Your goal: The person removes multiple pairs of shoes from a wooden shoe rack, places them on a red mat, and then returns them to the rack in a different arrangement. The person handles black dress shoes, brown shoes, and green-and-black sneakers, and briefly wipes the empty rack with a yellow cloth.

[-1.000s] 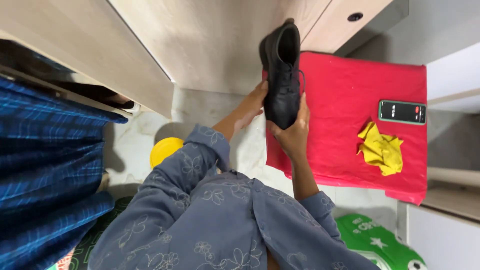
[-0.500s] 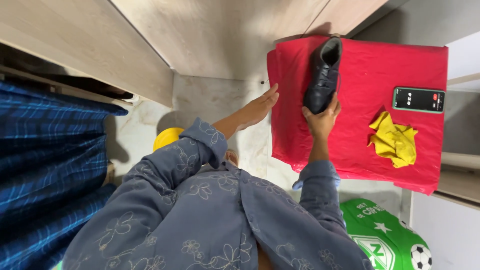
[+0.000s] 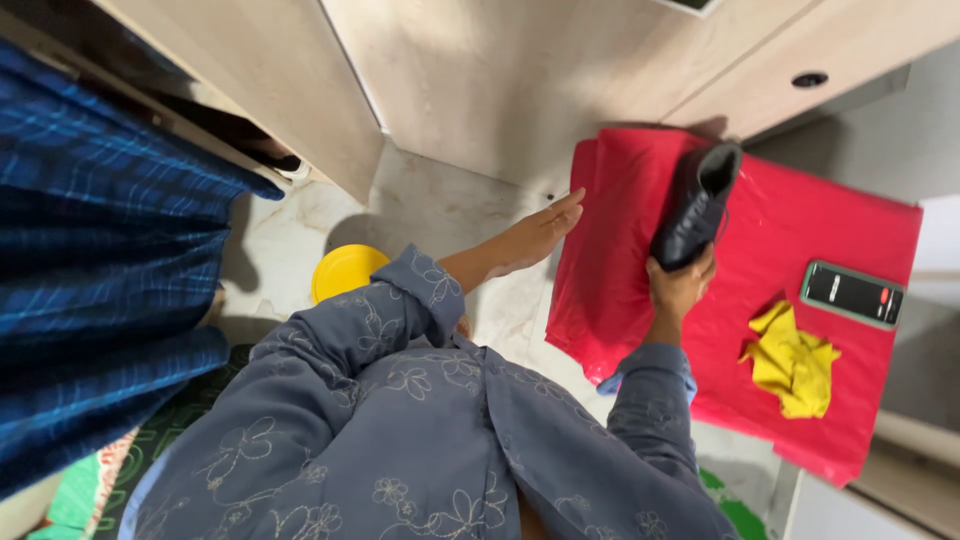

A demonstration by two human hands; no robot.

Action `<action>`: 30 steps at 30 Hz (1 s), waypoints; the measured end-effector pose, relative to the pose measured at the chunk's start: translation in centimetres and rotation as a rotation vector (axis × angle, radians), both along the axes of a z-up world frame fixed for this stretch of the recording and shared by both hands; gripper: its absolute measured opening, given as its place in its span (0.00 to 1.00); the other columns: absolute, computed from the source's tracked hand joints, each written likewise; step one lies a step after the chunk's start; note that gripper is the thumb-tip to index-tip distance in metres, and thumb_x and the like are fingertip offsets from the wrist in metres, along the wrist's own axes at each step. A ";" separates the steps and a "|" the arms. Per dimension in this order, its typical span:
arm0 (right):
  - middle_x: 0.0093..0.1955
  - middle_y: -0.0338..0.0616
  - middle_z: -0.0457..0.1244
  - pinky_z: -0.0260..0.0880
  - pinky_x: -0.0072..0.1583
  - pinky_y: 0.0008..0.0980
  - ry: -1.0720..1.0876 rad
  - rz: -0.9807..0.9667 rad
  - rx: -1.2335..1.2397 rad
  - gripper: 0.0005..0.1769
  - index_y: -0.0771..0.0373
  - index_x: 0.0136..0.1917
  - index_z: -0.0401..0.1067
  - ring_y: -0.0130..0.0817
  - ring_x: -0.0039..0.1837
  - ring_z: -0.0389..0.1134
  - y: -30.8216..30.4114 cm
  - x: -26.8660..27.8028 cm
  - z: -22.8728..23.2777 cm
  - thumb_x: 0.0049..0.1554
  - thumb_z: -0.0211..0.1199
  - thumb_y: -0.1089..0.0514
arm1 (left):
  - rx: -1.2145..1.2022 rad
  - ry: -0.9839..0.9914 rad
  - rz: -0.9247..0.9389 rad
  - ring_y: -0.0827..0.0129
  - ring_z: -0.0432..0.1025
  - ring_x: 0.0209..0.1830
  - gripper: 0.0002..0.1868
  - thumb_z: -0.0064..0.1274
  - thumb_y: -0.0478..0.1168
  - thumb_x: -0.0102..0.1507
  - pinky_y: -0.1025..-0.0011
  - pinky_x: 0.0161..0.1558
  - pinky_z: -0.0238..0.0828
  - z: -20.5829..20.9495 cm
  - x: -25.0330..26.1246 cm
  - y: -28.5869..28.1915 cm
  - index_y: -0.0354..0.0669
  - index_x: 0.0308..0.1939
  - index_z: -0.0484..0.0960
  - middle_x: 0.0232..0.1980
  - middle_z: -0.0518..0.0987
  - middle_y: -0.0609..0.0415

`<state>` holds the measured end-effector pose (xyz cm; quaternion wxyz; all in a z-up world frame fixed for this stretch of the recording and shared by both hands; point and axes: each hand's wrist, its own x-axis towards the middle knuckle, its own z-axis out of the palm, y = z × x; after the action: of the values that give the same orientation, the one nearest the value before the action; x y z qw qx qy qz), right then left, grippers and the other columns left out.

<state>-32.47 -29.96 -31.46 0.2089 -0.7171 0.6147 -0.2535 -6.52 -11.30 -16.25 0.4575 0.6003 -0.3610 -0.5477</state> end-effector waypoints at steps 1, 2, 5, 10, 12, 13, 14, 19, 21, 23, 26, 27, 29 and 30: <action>0.80 0.57 0.50 0.58 0.75 0.52 -0.001 0.018 -0.007 0.65 0.60 0.83 0.50 0.60 0.78 0.55 -0.2 -0.2 -0.5 0.40 0.81 0.51 | -0.007 -0.001 0.018 0.61 0.52 0.82 0.37 0.29 0.62 0.71 0.68 0.77 0.46 0.4 0.1 0.0 0.56 0.81 0.47 0.81 0.58 0.49; 0.81 0.59 0.49 0.56 0.76 0.52 0.008 0.031 -0.021 0.66 0.61 0.83 0.49 0.61 0.79 0.53 -0.4 -0.4 -1.0 0.41 0.81 0.49 | 0.004 -0.018 0.022 0.61 0.51 0.82 0.36 0.28 0.61 0.72 0.68 0.77 0.45 0.8 0.2 0.0 0.56 0.82 0.47 0.81 0.58 0.49; 0.82 0.62 0.44 0.48 0.74 0.58 0.075 -0.014 0.005 0.69 0.60 0.83 0.47 0.63 0.81 0.46 0.4 0.5 1.5 0.40 0.83 0.45 | -0.055 -0.014 0.087 0.61 0.49 0.82 0.35 0.28 0.59 0.73 0.68 0.77 0.44 -0.2 0.8 -0.2 0.53 0.81 0.47 0.83 0.55 0.48; 0.83 0.65 0.43 0.40 0.75 0.63 -0.004 -0.063 -0.165 0.63 0.63 0.83 0.50 0.65 0.82 0.44 2.8 4.7 5.6 0.47 0.81 0.41 | -0.385 0.146 0.239 0.57 0.42 0.87 0.39 0.32 0.62 0.75 0.65 0.81 0.39 -5.2 4.2 -1.4 0.45 0.82 0.43 0.87 0.45 0.44; 0.83 0.62 0.49 0.46 0.81 0.58 -0.032 0.231 -0.407 0.56 0.66 0.82 0.52 0.63 0.83 0.47 3.0 7.0 5.6 0.57 0.78 0.36 | -0.304 0.071 0.268 0.56 0.39 0.86 0.45 0.31 0.67 0.70 0.60 0.79 0.37 -2.0 5.0 -0.4 0.47 0.82 0.40 0.86 0.44 0.44; 0.83 0.62 0.49 0.46 0.81 0.58 -0.043 0.262 -0.419 0.56 0.66 0.82 0.52 0.63 0.83 0.47 4.0 8.7 7.4 0.57 0.78 0.36 | -0.318 0.062 0.298 0.56 0.39 0.86 0.45 0.31 0.67 0.70 0.60 0.79 0.37 -0.3 5.3 0.4 0.47 0.82 0.40 0.86 0.44 0.44; 0.82 0.64 0.50 0.46 0.80 0.59 -0.122 0.365 -0.421 0.55 0.68 0.81 0.53 0.65 0.83 0.46 5.2 10.6 9.1 0.56 0.77 0.38 | -0.250 0.007 0.313 0.55 0.37 0.85 0.49 0.30 0.71 0.67 0.57 0.77 0.36 1.6 5.8 1.3 0.48 0.82 0.38 0.85 0.44 0.44; 0.82 0.65 0.49 0.48 0.81 0.59 -0.304 0.731 -0.508 0.53 0.70 0.81 0.53 0.65 0.84 0.45 10.5 19.2 16.7 0.57 0.75 0.39 | -0.267 -0.160 0.479 0.53 0.39 0.85 0.52 0.28 0.74 0.67 0.55 0.79 0.38 7.4 8.1 6.2 0.44 0.82 0.38 0.85 0.44 0.43; 0.81 0.60 0.52 0.50 0.80 0.58 -0.382 0.908 -0.454 0.52 0.68 0.81 0.55 0.63 0.84 0.47 14.1 21.8 21.7 0.55 0.74 0.42 | -0.344 0.001 0.587 0.56 0.33 0.85 0.52 0.32 0.73 0.65 0.57 0.78 0.32 10.5 8.6 8.8 0.47 0.82 0.38 0.85 0.40 0.45; 0.81 0.59 0.52 0.50 0.80 0.57 -0.442 1.024 -0.483 0.51 0.68 0.81 0.54 0.63 0.84 0.47 16.9 23.9 24.9 0.56 0.74 0.42 | -0.375 -0.037 0.668 0.56 0.34 0.85 0.51 0.32 0.73 0.65 0.58 0.77 0.32 12.7 9.3 11.3 0.46 0.82 0.40 0.85 0.41 0.46; 0.82 0.58 0.50 0.50 0.81 0.56 -0.542 1.215 -0.504 0.50 0.68 0.80 0.54 0.62 0.85 0.46 20.4 26.6 29.2 0.57 0.74 0.45 | -0.471 -0.079 0.788 0.56 0.37 0.85 0.50 0.32 0.71 0.66 0.60 0.78 0.34 15.5 10.2 14.8 0.45 0.82 0.42 0.86 0.43 0.45; 0.82 0.58 0.50 0.49 0.81 0.56 -0.587 1.291 -0.497 0.49 0.68 0.80 0.54 0.62 0.85 0.44 21.5 27.4 30.6 0.57 0.73 0.47 | -0.537 -0.088 0.825 0.55 0.38 0.85 0.49 0.32 0.71 0.67 0.61 0.78 0.35 16.4 10.4 16.1 0.44 0.82 0.42 0.86 0.43 0.44; 0.82 0.56 0.50 0.49 0.82 0.56 -0.626 1.347 -0.501 0.47 0.68 0.80 0.55 0.61 0.86 0.44 23.4 29.1 32.7 0.57 0.73 0.49 | -0.599 -0.132 0.859 0.56 0.36 0.86 0.49 0.32 0.70 0.69 0.62 0.79 0.33 17.4 11.0 18.2 0.43 0.82 0.42 0.86 0.42 0.43; 0.83 0.55 0.51 0.49 0.83 0.55 -0.656 1.378 -0.498 0.45 0.67 0.80 0.56 0.61 0.87 0.45 24.3 29.9 33.8 0.58 0.73 0.51 | -0.649 -0.165 0.870 0.56 0.35 0.87 0.48 0.31 0.69 0.70 0.62 0.80 0.32 17.9 11.3 19.2 0.42 0.83 0.41 0.86 0.41 0.43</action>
<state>-2.56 -5.68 2.37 0.3223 -0.8498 -0.1334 -0.3952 4.80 7.94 1.64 0.7737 0.5631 -0.2647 -0.1195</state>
